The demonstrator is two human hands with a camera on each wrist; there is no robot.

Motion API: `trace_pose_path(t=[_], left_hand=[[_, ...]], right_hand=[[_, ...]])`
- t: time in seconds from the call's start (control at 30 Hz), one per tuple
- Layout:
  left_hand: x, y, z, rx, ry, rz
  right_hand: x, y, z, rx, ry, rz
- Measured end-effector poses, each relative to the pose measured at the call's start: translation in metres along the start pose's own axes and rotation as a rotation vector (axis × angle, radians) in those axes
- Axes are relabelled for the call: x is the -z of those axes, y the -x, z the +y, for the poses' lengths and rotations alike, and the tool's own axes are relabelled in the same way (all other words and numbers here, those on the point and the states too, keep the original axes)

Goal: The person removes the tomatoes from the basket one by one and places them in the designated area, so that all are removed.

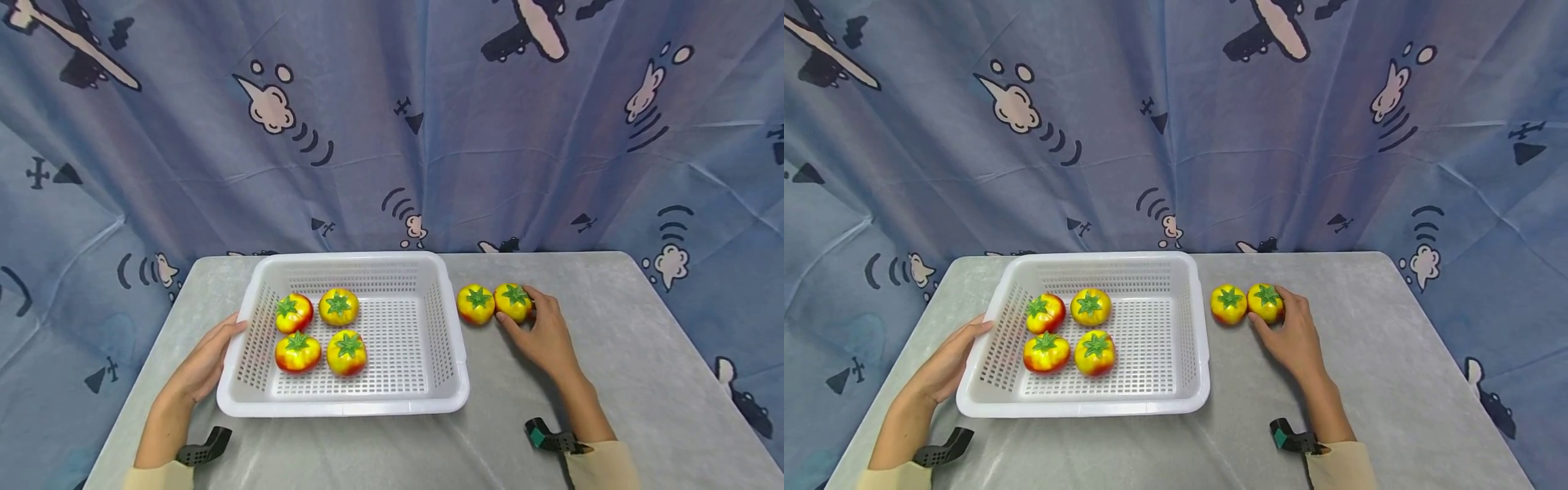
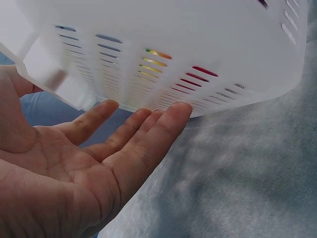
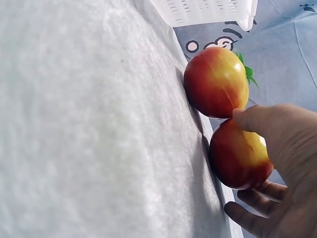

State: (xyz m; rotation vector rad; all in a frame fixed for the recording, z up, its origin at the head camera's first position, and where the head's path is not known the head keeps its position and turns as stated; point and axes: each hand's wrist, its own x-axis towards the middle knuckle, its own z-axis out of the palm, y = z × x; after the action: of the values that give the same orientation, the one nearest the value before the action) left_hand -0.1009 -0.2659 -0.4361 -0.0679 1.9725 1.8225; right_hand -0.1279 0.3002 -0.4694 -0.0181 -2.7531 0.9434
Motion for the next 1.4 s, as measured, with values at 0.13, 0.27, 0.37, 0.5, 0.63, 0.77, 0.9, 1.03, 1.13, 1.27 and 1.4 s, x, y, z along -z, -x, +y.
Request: trace_pose_path(t=[0.13, 0.27, 0.37, 0.5, 0.63, 0.77, 0.9, 1.03, 1.13, 1.27, 1.4], left_hand=[[0.000, 0.000, -0.001, -0.003, 0.000, -0.011], [0.000, 0.001, -0.001, -0.005, 0.002, -0.015], [-0.001, 0.001, 0.000, -0.003, 0.005, -0.012], [-0.001, 0.001, 0.000, -0.007, 0.006, -0.011], [-0.001, 0.000, 0.000, -0.014, 0.010, -0.010], [-0.001, 0.000, 0.001, -0.015, 0.009, -0.008], [-0.001, 0.001, 0.002, -0.023, 0.002, -0.014], [0.000, 0.002, 0.004, -0.024, -0.022, -0.009], [0.001, 0.002, 0.005, -0.018, -0.036, -0.006], [0.001, 0.002, 0.005, -0.021, -0.032, -0.013], [0.000, 0.002, 0.002, -0.021, -0.020, -0.010]], right_hand=[[-0.001, 0.000, 0.000, 0.009, 0.003, 0.004], [0.000, 0.000, 0.000, 0.007, 0.005, 0.008], [0.001, 0.001, -0.001, 0.004, 0.008, 0.015], [0.002, 0.001, -0.001, 0.000, 0.008, 0.021], [0.002, 0.000, 0.000, 0.002, 0.005, 0.024], [0.002, -0.001, 0.000, 0.011, 0.001, 0.021], [0.003, -0.002, -0.001, -0.002, 0.008, 0.005], [0.003, -0.005, -0.004, -0.027, 0.020, -0.013], [0.005, -0.005, -0.005, -0.050, 0.025, -0.024], [0.012, -0.004, -0.008, -0.083, 0.023, -0.031], [0.019, -0.004, -0.013, -0.079, 0.017, -0.022]])
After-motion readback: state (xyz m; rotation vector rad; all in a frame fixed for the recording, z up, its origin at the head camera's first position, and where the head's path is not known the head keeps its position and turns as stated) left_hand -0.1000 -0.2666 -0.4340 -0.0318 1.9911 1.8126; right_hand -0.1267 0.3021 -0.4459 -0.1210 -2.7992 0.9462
